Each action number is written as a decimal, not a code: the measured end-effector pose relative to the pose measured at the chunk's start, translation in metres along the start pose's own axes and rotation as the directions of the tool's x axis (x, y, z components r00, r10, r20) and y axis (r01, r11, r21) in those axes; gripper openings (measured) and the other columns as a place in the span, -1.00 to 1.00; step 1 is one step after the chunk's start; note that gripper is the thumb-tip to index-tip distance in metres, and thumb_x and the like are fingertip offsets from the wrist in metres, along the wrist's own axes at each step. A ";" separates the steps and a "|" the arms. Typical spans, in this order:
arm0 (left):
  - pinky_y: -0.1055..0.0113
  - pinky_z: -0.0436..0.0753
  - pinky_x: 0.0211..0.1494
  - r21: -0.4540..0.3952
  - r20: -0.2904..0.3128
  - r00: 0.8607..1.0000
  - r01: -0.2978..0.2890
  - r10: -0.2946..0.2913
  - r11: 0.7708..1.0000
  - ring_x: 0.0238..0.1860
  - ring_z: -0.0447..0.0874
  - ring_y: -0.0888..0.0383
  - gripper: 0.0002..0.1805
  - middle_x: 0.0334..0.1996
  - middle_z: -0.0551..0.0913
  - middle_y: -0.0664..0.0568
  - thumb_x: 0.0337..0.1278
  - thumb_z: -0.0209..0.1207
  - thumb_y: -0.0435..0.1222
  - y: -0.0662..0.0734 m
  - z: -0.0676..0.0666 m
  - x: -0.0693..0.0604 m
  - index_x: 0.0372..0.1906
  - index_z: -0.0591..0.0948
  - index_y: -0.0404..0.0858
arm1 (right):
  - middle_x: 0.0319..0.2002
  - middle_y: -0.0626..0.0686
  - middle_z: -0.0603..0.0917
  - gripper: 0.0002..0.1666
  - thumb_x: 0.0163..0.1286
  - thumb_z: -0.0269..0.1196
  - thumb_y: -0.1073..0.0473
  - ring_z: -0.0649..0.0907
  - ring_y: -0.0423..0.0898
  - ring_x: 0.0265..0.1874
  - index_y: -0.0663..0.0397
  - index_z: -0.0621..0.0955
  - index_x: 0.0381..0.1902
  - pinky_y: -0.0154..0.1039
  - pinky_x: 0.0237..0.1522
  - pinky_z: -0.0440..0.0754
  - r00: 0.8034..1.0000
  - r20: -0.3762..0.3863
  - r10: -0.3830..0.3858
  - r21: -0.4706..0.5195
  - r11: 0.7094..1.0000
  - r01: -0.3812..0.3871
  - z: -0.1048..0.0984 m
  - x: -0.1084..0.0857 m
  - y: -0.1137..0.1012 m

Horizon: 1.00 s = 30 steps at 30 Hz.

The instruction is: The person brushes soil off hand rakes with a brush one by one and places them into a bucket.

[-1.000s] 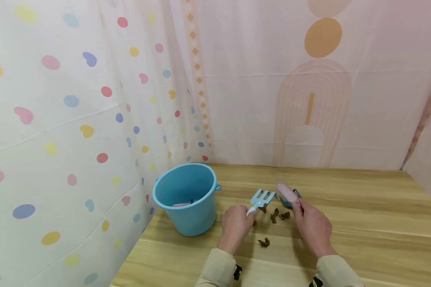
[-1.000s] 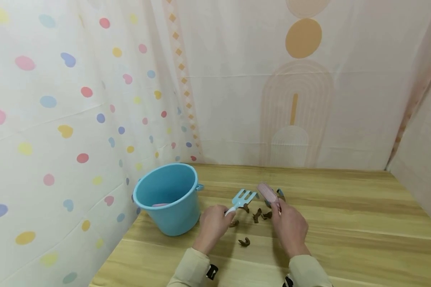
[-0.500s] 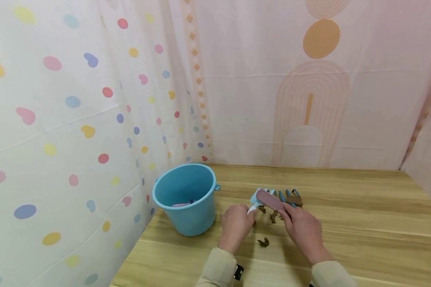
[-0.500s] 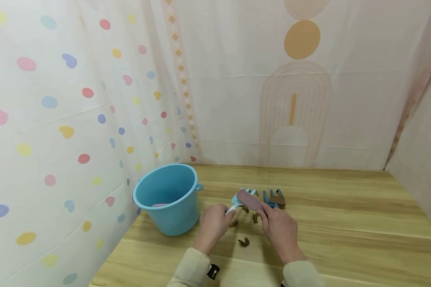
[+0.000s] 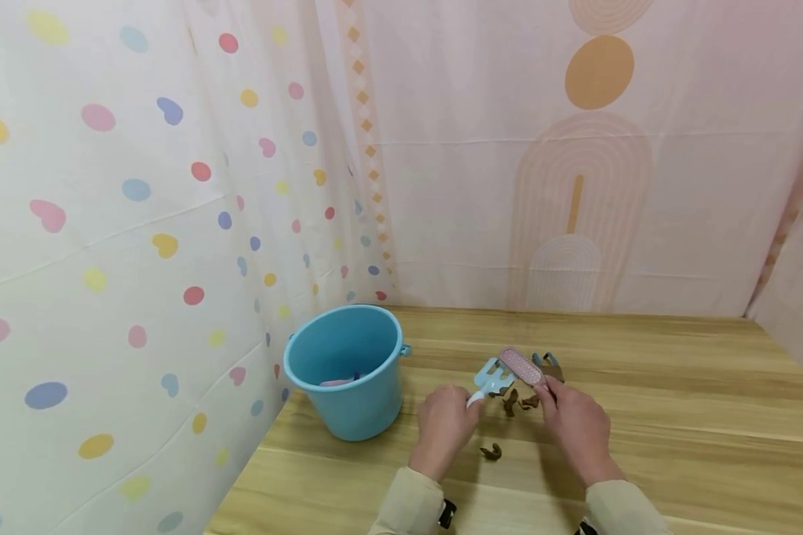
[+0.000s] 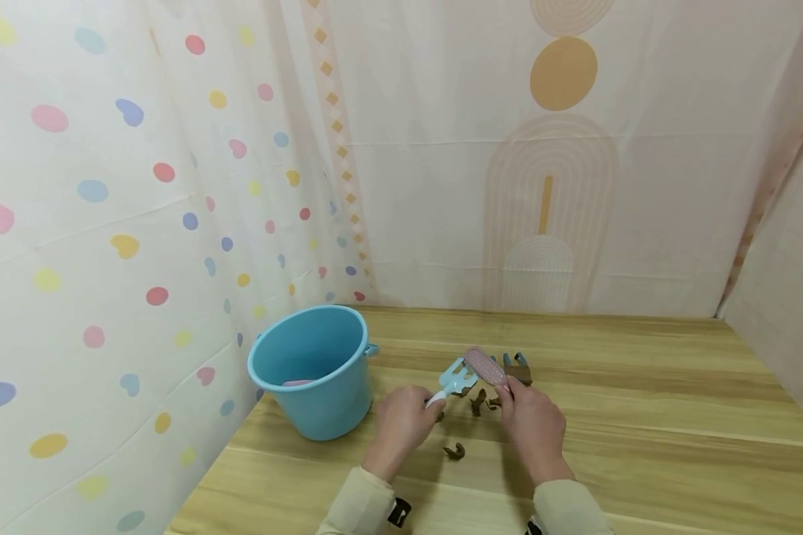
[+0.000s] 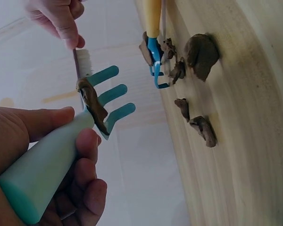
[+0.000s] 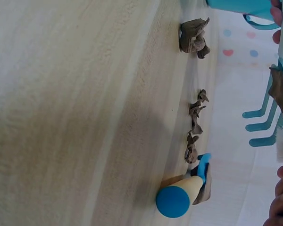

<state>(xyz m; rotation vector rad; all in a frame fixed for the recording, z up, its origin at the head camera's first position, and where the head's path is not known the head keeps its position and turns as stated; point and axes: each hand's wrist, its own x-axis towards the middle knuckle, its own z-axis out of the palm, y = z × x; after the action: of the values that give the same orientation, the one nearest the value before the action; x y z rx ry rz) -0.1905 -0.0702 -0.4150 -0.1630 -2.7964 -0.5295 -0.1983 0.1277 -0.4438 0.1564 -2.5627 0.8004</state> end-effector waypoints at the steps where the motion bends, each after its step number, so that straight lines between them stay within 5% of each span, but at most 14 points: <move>1: 0.29 0.31 -0.60 -0.006 0.002 1.000 0.001 -0.001 1.000 -0.69 0.33 0.21 -0.55 -0.77 0.38 0.18 0.24 0.26 -0.08 0.000 0.000 0.000 -0.76 0.50 -0.08 | -0.48 0.13 0.68 -0.62 0.46 0.22 0.07 0.45 -0.06 -0.69 0.22 0.67 0.07 -0.16 -0.69 0.33 1.000 0.002 0.002 0.005 1.000 -0.002 0.000 0.000 0.000; 8: 0.30 0.29 -0.63 -0.032 0.003 0.999 0.033 -0.033 0.999 -0.73 0.31 0.19 -0.51 -0.81 0.35 0.15 0.27 0.25 -0.11 -0.004 0.004 0.000 -0.78 0.46 -0.10 | -0.50 0.09 0.67 -0.62 0.41 0.28 0.05 0.43 -0.11 -0.69 0.14 0.69 0.07 -0.19 -0.70 0.31 0.995 -0.070 -0.076 0.002 0.997 0.076 0.003 -0.004 -0.005; 12: 0.30 0.29 -0.64 -0.022 0.003 0.999 0.049 -0.049 0.999 -0.73 0.32 0.19 -0.51 -0.81 0.36 0.14 0.28 0.24 -0.10 -0.005 0.003 0.002 -0.77 0.46 -0.11 | -0.54 0.04 0.65 -0.65 0.31 0.37 0.08 0.45 -0.15 -0.70 0.12 0.73 -0.01 -0.21 -0.73 0.32 0.973 -0.117 -0.201 -0.042 0.979 0.197 0.006 -0.007 -0.007; 16: 0.30 0.30 -0.63 -0.013 0.010 0.999 0.044 -0.044 0.999 -0.72 0.33 0.19 -0.52 -0.80 0.37 0.14 0.28 0.24 -0.08 -0.004 0.003 0.002 -0.76 0.47 -0.11 | -0.57 0.06 0.63 -0.69 0.27 0.41 0.10 0.49 -0.09 -0.72 0.10 0.74 -0.06 -0.18 -0.76 0.36 0.955 -0.148 -0.256 -0.131 0.963 0.237 0.009 -0.008 -0.008; 22: 0.31 0.30 -0.64 -0.025 -0.005 0.999 0.033 -0.034 0.999 -0.74 0.31 0.20 -0.51 -0.82 0.35 0.15 0.27 0.25 -0.10 -0.003 0.002 0.000 -0.78 0.46 -0.10 | -0.62 0.07 0.57 -0.69 0.27 0.41 0.08 0.48 -0.05 -0.75 0.09 0.73 -0.08 -0.15 -0.78 0.37 0.957 -0.157 -0.244 -0.184 0.959 0.215 0.010 -0.009 -0.011; 30: 0.30 0.29 -0.64 -0.028 -0.009 1.000 0.009 -0.010 1.000 -0.74 0.31 0.20 -0.51 -0.82 0.35 0.16 0.25 0.26 -0.08 0.000 -0.001 -0.002 -0.79 0.46 -0.09 | -0.52 0.20 0.67 -0.65 0.37 0.32 0.10 0.51 0.01 -0.75 0.17 0.70 0.02 -0.14 -0.78 0.36 0.985 -0.113 -0.128 -0.108 0.987 0.116 0.002 -0.003 -0.009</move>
<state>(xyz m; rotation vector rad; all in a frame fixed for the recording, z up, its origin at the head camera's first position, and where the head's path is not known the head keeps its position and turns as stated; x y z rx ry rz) -0.1882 -0.0709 -0.4151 -0.1531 -2.7831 -0.5710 -0.1938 0.1192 -0.4422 0.2248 -2.4482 0.6138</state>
